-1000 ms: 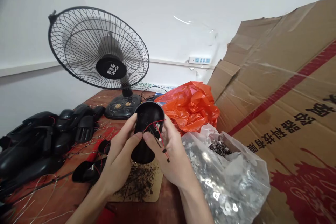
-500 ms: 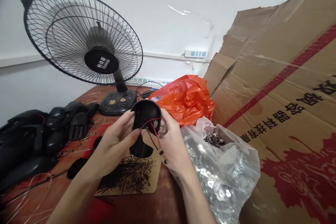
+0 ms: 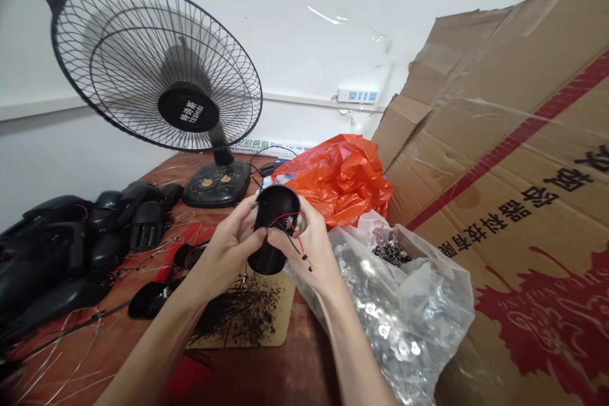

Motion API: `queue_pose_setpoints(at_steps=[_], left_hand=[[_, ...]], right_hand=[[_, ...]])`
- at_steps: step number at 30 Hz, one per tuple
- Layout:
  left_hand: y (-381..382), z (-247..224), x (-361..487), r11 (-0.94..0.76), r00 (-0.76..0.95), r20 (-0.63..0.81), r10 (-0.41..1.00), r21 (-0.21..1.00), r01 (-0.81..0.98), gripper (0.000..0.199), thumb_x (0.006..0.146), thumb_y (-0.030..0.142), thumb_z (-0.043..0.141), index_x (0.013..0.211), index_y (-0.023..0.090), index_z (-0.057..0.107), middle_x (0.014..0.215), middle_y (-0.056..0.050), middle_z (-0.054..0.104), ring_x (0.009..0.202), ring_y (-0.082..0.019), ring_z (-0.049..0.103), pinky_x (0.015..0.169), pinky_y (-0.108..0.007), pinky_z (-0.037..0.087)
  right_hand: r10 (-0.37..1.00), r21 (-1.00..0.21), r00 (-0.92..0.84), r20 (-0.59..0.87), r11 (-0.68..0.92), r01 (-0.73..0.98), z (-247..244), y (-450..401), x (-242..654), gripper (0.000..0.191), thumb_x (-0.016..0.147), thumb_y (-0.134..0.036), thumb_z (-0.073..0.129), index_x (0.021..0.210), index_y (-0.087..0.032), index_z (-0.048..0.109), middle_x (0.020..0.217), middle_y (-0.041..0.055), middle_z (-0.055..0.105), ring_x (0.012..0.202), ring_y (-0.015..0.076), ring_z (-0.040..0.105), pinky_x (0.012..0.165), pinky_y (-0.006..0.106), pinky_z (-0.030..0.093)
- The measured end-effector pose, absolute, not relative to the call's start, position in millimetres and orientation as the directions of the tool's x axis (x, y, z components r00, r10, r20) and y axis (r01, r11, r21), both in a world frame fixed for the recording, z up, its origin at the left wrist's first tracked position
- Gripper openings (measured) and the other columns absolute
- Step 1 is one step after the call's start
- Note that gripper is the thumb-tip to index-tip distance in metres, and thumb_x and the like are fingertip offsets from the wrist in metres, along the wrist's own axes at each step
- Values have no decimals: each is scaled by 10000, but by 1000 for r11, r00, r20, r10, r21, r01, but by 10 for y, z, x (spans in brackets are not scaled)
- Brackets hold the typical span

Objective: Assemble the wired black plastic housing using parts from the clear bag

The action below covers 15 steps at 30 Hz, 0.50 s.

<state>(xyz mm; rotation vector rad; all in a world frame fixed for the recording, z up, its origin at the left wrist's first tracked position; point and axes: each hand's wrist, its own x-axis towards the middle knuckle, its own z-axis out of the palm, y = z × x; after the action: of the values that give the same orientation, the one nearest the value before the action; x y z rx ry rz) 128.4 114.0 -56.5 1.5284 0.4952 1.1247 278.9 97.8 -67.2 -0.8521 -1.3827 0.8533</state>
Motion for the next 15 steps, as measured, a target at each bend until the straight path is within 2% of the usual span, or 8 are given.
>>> queue_pose_setpoints(at_steps=[8,13,15], left_hand=[[1196,-629,1295,-270,465,370,804,925,-269,566,922,158,554,1464,194,394,1488,-104,489,1397,-227,445,1193,-363,320],[1218,-632,1249,-200,511,298,806,950,-238,581,927,194,557,1482,217,387,1463,-110,519,1378,-262,467,1175,-423,351],[1212,-619,1230,-179,532,277,800,957,-229,593,928,208,563,1492,226,384,1447,-116,535,1378,-276,467,1161,-432,373]], right_hand=[[894,-893,-20,447,445,-67,-697,1007,2810,434,762,-379,786,1132,-217,627,1027,29,649,916,190,594,825,311,496],[925,-927,-64,374,371,-49,-675,1003,2867,363,782,-357,771,1087,-213,636,926,27,654,910,205,609,802,322,510],[934,-938,-87,348,345,-42,-662,991,2887,358,788,-352,764,1095,-214,639,959,35,665,939,212,614,826,334,510]])
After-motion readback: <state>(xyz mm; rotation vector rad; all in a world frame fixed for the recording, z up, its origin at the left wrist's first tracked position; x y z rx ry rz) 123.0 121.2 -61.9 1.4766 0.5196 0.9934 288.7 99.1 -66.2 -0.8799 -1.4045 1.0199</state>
